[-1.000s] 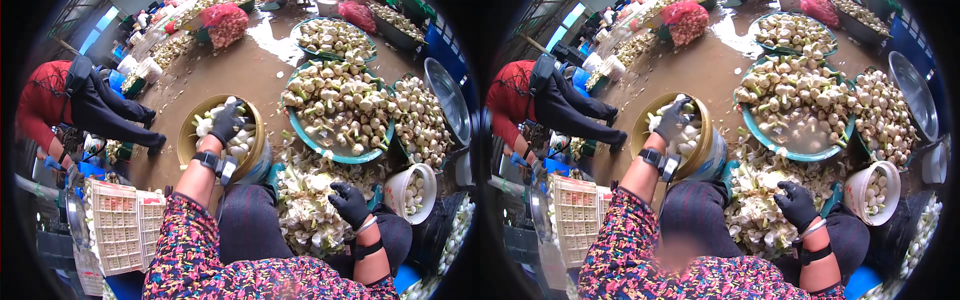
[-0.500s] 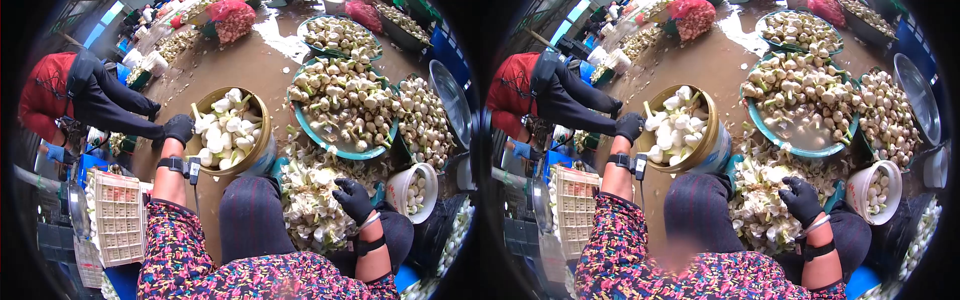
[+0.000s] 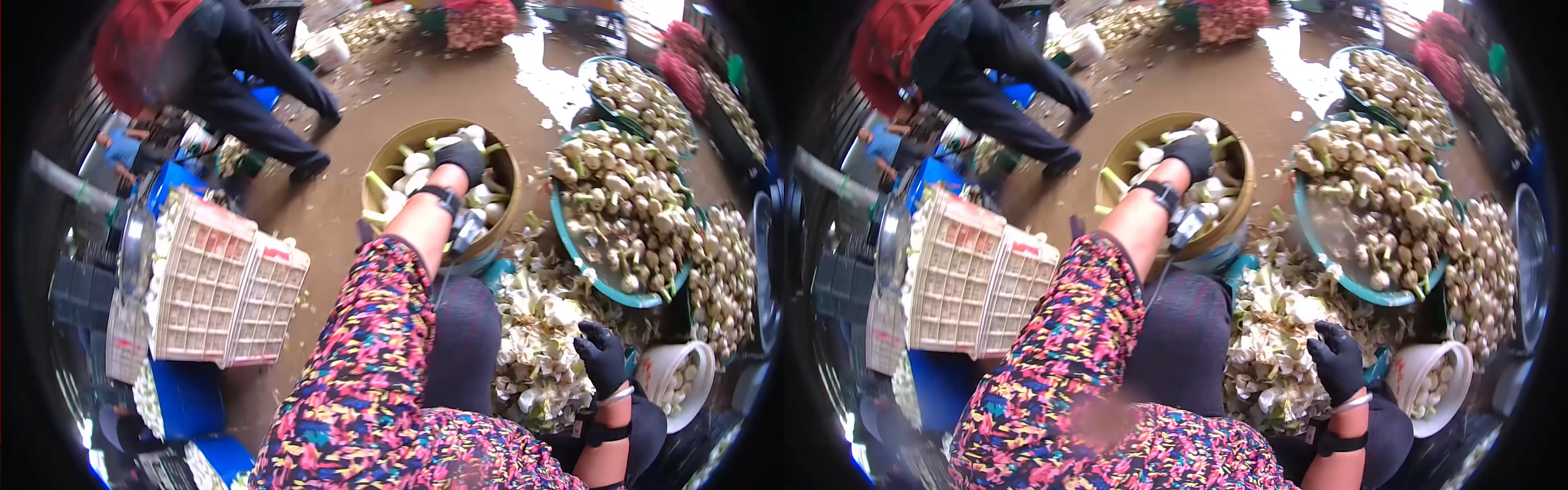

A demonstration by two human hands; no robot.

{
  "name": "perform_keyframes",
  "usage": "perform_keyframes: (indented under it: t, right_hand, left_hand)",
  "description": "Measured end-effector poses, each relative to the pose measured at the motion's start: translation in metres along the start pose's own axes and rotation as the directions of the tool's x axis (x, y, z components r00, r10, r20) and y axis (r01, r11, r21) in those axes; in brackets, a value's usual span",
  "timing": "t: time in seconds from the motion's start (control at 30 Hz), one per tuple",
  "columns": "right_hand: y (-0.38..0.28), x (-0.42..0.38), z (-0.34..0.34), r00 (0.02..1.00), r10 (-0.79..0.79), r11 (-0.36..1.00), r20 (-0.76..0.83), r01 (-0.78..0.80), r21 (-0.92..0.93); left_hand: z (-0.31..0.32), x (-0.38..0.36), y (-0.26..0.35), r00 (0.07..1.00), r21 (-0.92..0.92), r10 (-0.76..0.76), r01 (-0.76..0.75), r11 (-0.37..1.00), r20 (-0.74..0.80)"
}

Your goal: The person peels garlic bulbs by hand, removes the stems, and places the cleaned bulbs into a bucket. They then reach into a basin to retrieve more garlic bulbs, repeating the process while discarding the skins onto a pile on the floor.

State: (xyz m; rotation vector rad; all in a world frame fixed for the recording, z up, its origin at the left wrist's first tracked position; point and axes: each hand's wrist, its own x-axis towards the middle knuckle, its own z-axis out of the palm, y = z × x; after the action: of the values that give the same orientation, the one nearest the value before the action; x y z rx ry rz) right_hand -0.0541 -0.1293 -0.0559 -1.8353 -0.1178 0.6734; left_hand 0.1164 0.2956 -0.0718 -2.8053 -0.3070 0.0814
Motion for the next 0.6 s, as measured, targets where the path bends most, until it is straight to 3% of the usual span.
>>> perform_keyframes:
  t: [0.03,0.1,0.13,0.17,0.2,0.23,0.27,0.3,0.33,0.37,0.4,0.43,0.47,0.5,0.53,0.57,0.6]
  right_hand:
    - [-0.004,-0.001,0.002,1.000,0.018,0.999,0.005,-0.018,0.038]
    - [-0.004,0.000,0.002,1.000,0.010,0.998,0.028,-0.012,0.060]
    - [-0.003,0.000,0.003,0.999,-0.001,0.996,0.035,-0.002,0.092]
    - [-0.002,0.001,0.003,0.999,0.000,0.996,0.040,-0.004,0.093]
    - [-0.001,0.001,0.003,0.999,0.019,0.995,0.033,-0.022,0.101]
    - [0.000,0.001,0.003,0.999,0.037,0.993,0.029,-0.040,0.107]
    - [0.002,0.000,0.002,0.999,0.040,0.994,0.014,-0.041,0.105]
    - [0.003,0.000,0.001,0.999,0.042,0.994,0.018,-0.043,0.101]
    - [0.004,0.000,0.001,0.998,0.056,0.994,0.027,-0.058,0.094]
    - [0.005,-0.001,0.000,0.997,0.069,0.993,0.030,-0.072,0.089]
    - [0.004,-0.002,0.000,0.997,0.071,0.993,0.021,-0.072,0.089]
    - [0.002,-0.003,0.002,0.997,0.070,0.994,0.032,-0.072,0.082]
    - [0.000,-0.004,0.003,0.997,0.068,0.995,0.042,-0.071,0.076]
    - [0.002,-0.004,0.004,0.997,0.069,0.994,0.026,-0.071,0.081]
    - [0.005,-0.003,0.004,0.998,0.048,0.999,0.033,-0.048,0.003]
    - [0.006,-0.004,0.003,0.999,0.028,0.997,0.035,-0.026,-0.076]
    - [0.004,-0.004,0.003,0.999,0.035,0.999,0.035,-0.034,-0.033]
  left_hand:
    - [-0.043,-0.024,0.001,0.996,-0.206,-0.049,0.034,0.978,-0.069]
    - [-0.049,-0.030,-0.015,0.985,-0.378,0.117,-0.157,0.912,-0.125]
    - [-0.049,-0.033,-0.030,0.977,-0.556,0.152,-0.210,0.805,-0.149]
    - [-0.040,-0.040,-0.047,0.971,-0.854,0.081,-0.236,0.463,-0.224]
    - [-0.038,-0.051,-0.065,0.956,-0.956,0.103,-0.283,0.081,-0.274]
    - [-0.072,-0.083,-0.078,0.997,-0.956,0.063,-0.021,-0.294,-0.041]
    - [-0.064,-0.097,-0.098,0.861,-0.858,0.009,-0.508,0.076,-0.509]
    - [-0.063,-0.114,-0.125,0.811,-0.638,0.065,-0.503,0.583,-0.581]
    - [-0.077,-0.148,-0.128,0.916,-0.938,-0.208,-0.323,0.124,-0.343]
    - [-0.054,-0.162,-0.162,0.816,-0.618,-0.088,-0.356,0.701,-0.571]
    - [-0.043,-0.183,-0.190,0.862,-0.452,0.002,-0.267,0.851,-0.507]
    - [-0.049,-0.194,-0.202,0.989,-0.102,-0.108,0.118,0.988,0.098]
    - [-0.014,-0.207,-0.222,0.815,-0.023,-0.474,0.510,0.860,0.332]
    - [-0.024,-0.229,-0.225,0.800,0.021,-0.498,0.522,0.853,0.334]
    - [-0.001,-0.239,-0.240,0.850,-0.192,-0.519,0.526,0.829,0.088]
    - [-0.015,-0.237,-0.236,0.846,-0.326,-0.527,0.521,0.789,0.079]
    - [-0.027,-0.228,-0.225,0.878,-0.418,-0.477,0.449,0.790,0.041]
